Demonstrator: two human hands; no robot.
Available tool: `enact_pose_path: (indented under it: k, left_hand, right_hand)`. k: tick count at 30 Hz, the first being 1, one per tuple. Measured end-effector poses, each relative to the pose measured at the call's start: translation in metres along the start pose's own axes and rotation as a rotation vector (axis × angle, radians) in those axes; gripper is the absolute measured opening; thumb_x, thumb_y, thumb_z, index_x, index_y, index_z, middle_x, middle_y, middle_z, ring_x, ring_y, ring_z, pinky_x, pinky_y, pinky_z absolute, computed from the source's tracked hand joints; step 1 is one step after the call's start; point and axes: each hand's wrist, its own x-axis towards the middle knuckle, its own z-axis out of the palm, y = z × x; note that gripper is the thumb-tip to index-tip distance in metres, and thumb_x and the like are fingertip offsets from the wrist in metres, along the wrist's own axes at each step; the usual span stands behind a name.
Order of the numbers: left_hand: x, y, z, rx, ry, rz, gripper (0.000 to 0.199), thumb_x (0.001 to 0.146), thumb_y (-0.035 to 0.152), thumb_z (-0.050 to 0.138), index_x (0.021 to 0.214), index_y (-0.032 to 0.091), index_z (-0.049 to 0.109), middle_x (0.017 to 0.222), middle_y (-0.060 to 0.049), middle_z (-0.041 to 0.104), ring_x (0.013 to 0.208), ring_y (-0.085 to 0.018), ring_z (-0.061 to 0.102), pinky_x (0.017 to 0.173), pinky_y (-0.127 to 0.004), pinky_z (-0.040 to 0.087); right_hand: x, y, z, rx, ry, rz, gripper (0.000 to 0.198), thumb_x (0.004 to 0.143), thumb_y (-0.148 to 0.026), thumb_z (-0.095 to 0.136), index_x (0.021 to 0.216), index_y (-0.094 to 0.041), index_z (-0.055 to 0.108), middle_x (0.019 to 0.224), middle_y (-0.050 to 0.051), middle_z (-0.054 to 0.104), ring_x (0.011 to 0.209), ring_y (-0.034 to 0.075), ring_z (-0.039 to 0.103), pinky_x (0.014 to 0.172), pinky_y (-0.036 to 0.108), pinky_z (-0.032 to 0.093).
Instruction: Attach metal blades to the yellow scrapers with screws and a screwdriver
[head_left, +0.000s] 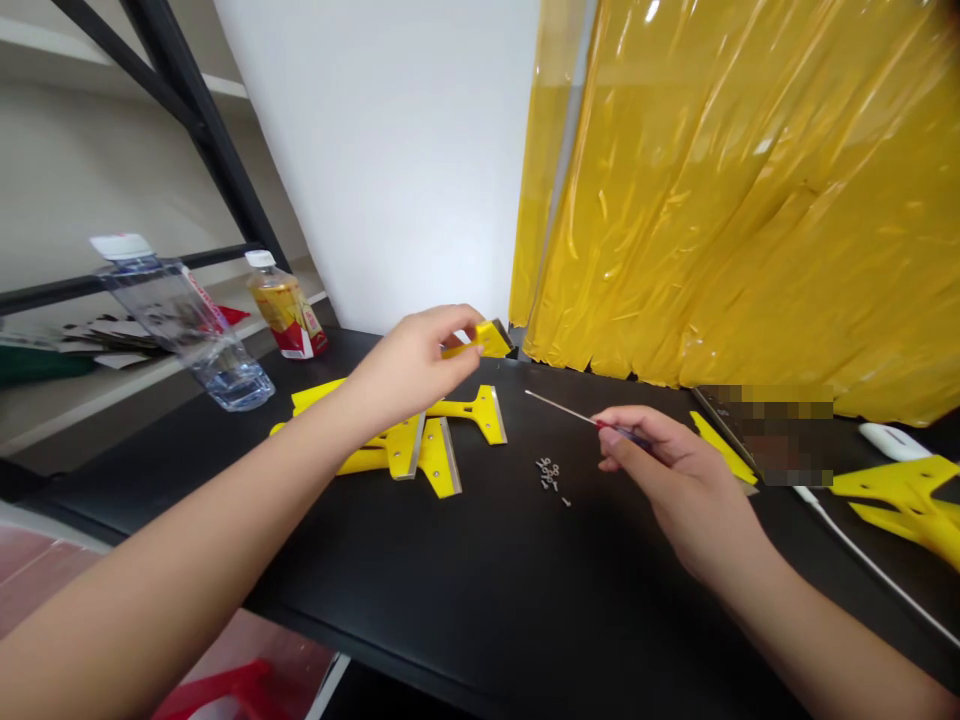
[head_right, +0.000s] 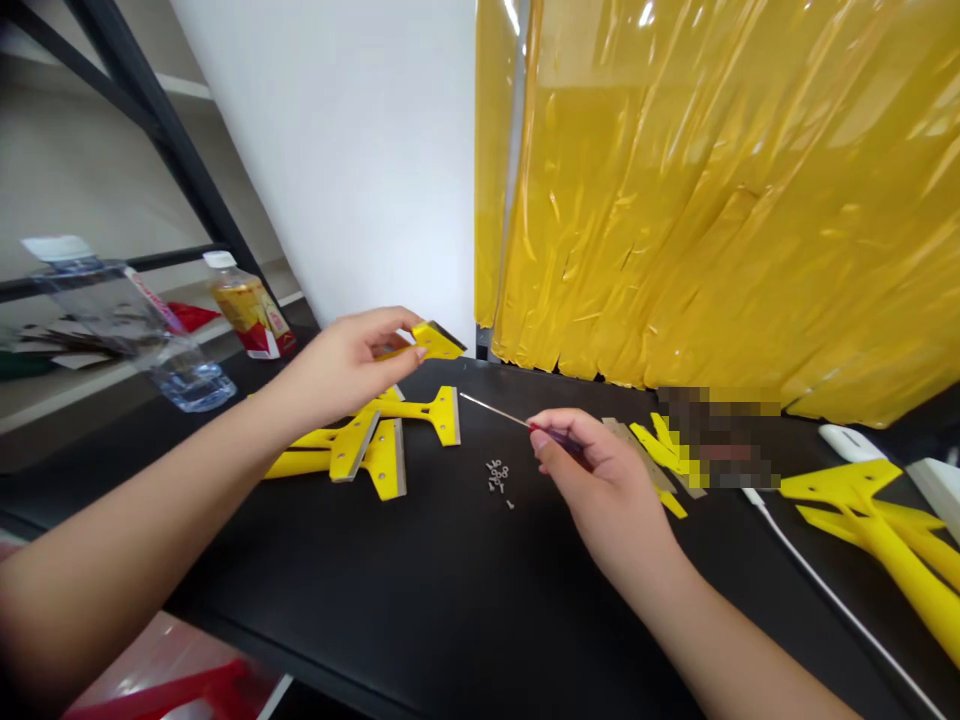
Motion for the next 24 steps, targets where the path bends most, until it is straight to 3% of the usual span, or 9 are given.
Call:
enact_pose_path:
  k: [3, 6, 10, 15, 21, 24]
  left_hand:
    - [0.010, -0.010, 0.017, 0.145, -0.096, 0.127, 0.022, 0.091, 0.023, 0.059, 0.109, 0.023, 0.071, 0.111, -0.006, 0.073, 0.100, -0.023, 0.066, 0.094, -0.037, 0.049]
    - [0.020, -0.011, 0.038, 0.237, -0.174, 0.208, 0.022, 0.090, 0.020, 0.057, 0.107, 0.023, 0.071, 0.108, -0.007, 0.073, 0.096, -0.024, 0.066, 0.088, -0.036, 0.049]
    - [0.027, -0.003, 0.055, 0.352, -0.207, 0.197, 0.017, 0.091, 0.020, 0.055, 0.099, 0.024, 0.069, 0.097, -0.006, 0.070, 0.087, -0.025, 0.065, 0.079, -0.036, 0.047]
    - [0.023, -0.005, 0.060, 0.381, -0.222, 0.155, 0.018, 0.095, 0.020, 0.055, 0.098, 0.024, 0.072, 0.101, -0.008, 0.072, 0.089, -0.025, 0.067, 0.083, -0.036, 0.049]
    - [0.016, -0.015, 0.057, 0.526, -0.235, 0.184, 0.029, 0.101, 0.022, 0.050, 0.115, 0.025, 0.076, 0.105, -0.008, 0.075, 0.095, -0.024, 0.072, 0.088, -0.035, 0.054]
    - [0.016, -0.017, 0.055, 0.546, -0.286, 0.129, 0.034, 0.103, 0.024, 0.049, 0.124, 0.026, 0.076, 0.113, -0.007, 0.075, 0.102, -0.025, 0.073, 0.092, -0.037, 0.055]
  right_hand:
    - [0.003, 0.009, 0.006, 0.041, -0.073, 0.045, 0.028, 0.094, -0.046, 0.068, 0.106, -0.022, 0.061, 0.091, 0.004, 0.072, 0.075, 0.017, 0.063, 0.073, 0.033, 0.053]
    - [0.008, 0.012, 0.009, 0.149, -0.050, 0.095, 0.029, 0.095, -0.048, 0.061, 0.102, -0.023, 0.049, 0.086, 0.003, 0.074, 0.066, 0.016, 0.062, 0.068, 0.033, 0.052]
    - [0.013, 0.010, 0.007, 0.135, 0.021, 0.091, 0.027, 0.095, -0.046, 0.059, 0.102, -0.024, 0.047, 0.084, -0.001, 0.069, 0.064, 0.014, 0.060, 0.065, 0.030, 0.049]
    - [0.013, 0.012, 0.007, 0.170, -0.015, 0.043, 0.029, 0.099, -0.050, 0.056, 0.105, -0.023, 0.046, 0.083, -0.002, 0.065, 0.062, 0.014, 0.058, 0.065, 0.032, 0.047]
    - [0.013, 0.027, 0.016, 0.171, -0.128, 0.063, 0.021, 0.106, -0.045, 0.048, 0.110, -0.025, 0.048, 0.085, -0.003, 0.061, 0.065, 0.014, 0.056, 0.068, 0.032, 0.042]
    - [0.016, 0.034, 0.018, 0.172, -0.129, 0.085, 0.022, 0.106, -0.045, 0.045, 0.112, -0.025, 0.048, 0.082, -0.003, 0.061, 0.063, 0.014, 0.054, 0.067, 0.033, 0.042]
